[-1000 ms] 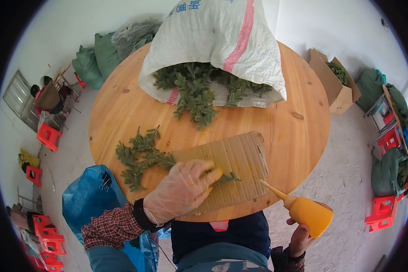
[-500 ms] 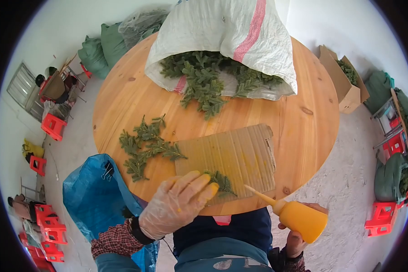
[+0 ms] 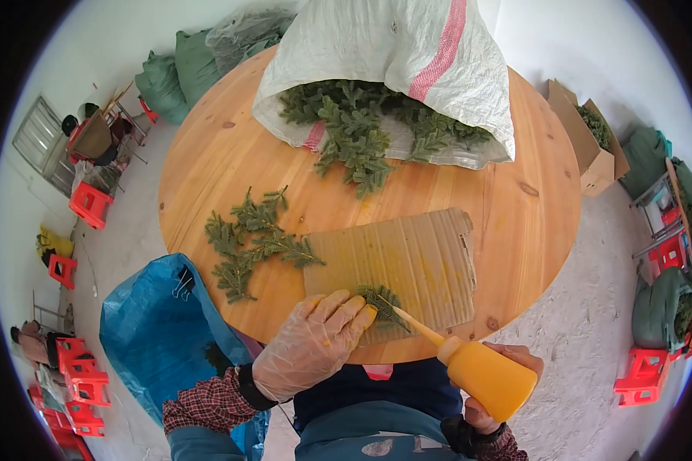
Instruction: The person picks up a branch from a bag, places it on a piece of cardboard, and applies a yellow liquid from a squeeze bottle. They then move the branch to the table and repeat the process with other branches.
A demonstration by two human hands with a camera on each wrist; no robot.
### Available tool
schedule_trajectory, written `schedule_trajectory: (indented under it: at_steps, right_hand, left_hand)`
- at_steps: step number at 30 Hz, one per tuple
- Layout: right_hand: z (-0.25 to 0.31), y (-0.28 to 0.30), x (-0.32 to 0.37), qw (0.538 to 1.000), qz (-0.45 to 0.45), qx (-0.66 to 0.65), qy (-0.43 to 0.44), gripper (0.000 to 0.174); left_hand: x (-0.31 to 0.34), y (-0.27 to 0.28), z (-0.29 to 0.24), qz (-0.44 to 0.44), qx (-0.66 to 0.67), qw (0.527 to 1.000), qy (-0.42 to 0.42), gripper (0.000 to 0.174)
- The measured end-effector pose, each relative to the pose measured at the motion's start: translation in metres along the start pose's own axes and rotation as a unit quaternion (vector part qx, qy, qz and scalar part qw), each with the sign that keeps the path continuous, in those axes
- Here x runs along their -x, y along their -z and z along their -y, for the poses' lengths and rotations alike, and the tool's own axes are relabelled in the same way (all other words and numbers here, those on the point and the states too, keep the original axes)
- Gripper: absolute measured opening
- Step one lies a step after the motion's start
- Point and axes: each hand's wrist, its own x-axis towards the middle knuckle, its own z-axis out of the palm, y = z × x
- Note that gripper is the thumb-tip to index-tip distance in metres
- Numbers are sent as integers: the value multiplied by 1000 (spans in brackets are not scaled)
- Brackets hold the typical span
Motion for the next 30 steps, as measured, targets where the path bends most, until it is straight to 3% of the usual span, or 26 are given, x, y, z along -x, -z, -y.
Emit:
schedule_trajectory:
  at_steps: [21, 24, 30]
  right_hand:
    - [11, -3, -6, 997, 59, 17, 37, 86]
    - [12, 0, -7, 997, 66, 33, 38, 86]
    - [15, 1, -9, 994, 76, 59, 51, 85]
  left_hand:
    - [1, -8, 0, -27, 23, 999, 14, 36]
    - [2, -6, -3, -102, 11, 994, 23, 38]
    - [-3, -4, -1, -61, -3, 998, 6, 41]
